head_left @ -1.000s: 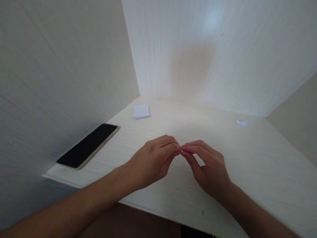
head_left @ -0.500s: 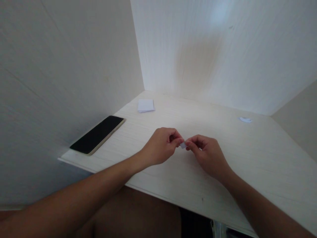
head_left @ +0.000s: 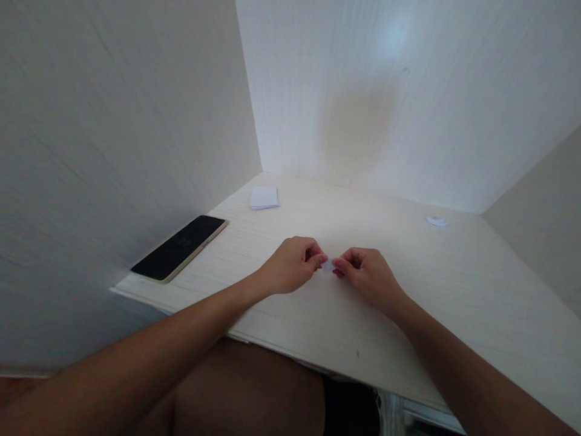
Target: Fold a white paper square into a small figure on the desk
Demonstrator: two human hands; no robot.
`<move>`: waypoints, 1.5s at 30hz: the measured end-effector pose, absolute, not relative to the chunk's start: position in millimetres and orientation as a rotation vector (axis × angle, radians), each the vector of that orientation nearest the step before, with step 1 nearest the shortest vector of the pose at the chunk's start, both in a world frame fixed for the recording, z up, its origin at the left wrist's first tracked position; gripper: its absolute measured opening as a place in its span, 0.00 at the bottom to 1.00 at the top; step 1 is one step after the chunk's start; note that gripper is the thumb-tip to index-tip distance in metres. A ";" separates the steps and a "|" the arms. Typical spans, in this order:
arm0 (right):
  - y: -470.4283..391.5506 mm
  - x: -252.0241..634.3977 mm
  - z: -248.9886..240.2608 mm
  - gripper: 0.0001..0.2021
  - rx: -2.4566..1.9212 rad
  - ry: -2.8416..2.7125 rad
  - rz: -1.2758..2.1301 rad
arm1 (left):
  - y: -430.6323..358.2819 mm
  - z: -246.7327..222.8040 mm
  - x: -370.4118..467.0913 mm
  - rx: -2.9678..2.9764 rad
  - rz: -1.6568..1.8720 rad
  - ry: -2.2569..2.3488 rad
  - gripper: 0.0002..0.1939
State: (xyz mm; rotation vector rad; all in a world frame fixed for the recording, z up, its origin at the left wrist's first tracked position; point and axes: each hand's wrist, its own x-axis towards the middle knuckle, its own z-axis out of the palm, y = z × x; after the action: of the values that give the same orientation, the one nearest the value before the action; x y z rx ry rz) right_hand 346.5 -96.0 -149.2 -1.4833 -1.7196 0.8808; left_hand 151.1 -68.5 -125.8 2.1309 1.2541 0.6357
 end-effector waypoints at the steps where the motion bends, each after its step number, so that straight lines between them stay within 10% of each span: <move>1: -95.8 346.6 -149.5 0.09 -1.479 -1.714 0.886 | -68.2 -126.3 150.8 2.118 0.630 1.250 0.12; 17: -93.9 348.1 -149.4 0.04 -1.332 -1.775 0.755 | -58.3 -137.2 145.4 1.916 0.714 1.131 0.12; 33: -103.2 343.4 -142.4 0.10 -0.678 -1.006 1.786 | -67.3 -130.0 144.6 1.311 0.818 0.507 0.13; 45: -103.3 340.9 -140.7 0.12 -0.868 -1.217 1.580 | -75.3 -126.2 148.1 1.281 0.903 0.641 0.10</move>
State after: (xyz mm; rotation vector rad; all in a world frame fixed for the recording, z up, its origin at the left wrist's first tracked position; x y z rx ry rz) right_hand 340.9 -103.3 -140.7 -0.8679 -1.2172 1.5801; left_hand 148.1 -75.3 -126.2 1.2814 0.6407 0.9027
